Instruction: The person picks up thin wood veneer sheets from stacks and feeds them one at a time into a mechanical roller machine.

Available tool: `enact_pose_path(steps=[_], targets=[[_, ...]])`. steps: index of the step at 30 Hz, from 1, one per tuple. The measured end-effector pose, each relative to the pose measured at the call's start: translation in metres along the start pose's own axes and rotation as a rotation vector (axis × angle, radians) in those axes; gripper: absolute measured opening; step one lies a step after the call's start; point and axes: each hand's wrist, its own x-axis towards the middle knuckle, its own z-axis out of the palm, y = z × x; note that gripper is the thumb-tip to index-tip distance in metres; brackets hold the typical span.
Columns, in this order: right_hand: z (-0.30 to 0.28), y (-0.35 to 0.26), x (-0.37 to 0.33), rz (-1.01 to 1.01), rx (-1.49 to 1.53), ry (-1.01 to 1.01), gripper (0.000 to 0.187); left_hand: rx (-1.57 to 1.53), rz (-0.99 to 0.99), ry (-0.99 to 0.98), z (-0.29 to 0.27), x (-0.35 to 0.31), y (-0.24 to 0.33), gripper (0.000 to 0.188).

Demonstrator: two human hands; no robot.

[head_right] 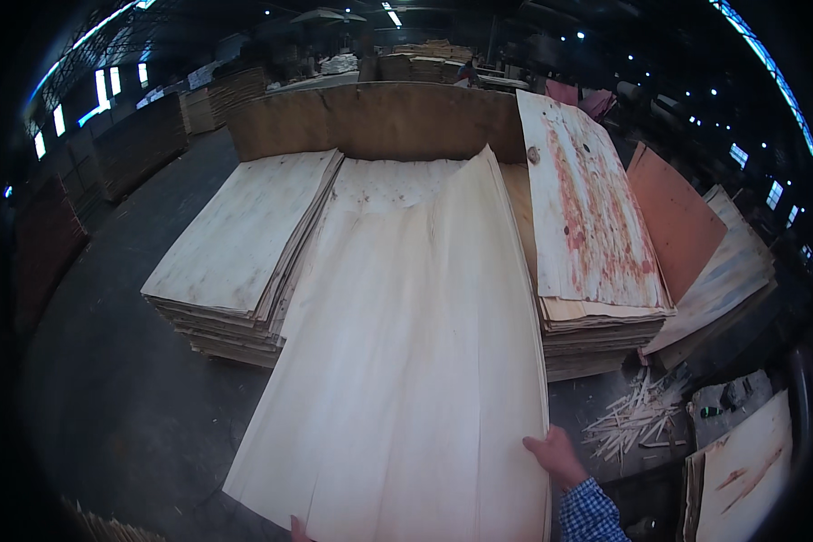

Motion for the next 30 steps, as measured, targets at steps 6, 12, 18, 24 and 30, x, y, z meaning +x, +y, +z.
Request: enact_pose_path(steps=[6, 12, 18, 24, 30], targets=[[-0.006, 0.002, -0.095, -0.043, -0.093, 0.081, 0.029, 0.125, -0.063, -0.019, -0.034, -0.028, -0.002, 0.081], [-0.021, 0.006, -0.186, -0.048, -0.142, 0.171, 0.031, 0.235, -0.161, -0.051, -0.062, -0.051, -0.024, 0.081], [-0.061, 0.063, -0.284, -0.022, 0.033, 0.303, 0.030, 0.425, -0.294, -0.135, -0.074, -0.067, -0.065, 0.080], [-0.118, 0.120, -0.383, -0.044, -0.029, 0.417, 0.036, 0.645, -0.394, -0.249, -0.053, -0.072, -0.132, 0.080], [-0.192, 0.227, -0.523, 0.085, 0.049, 0.687, 0.038, 0.880, -0.524, -0.389, -0.032, -0.096, -0.270, 0.079]])
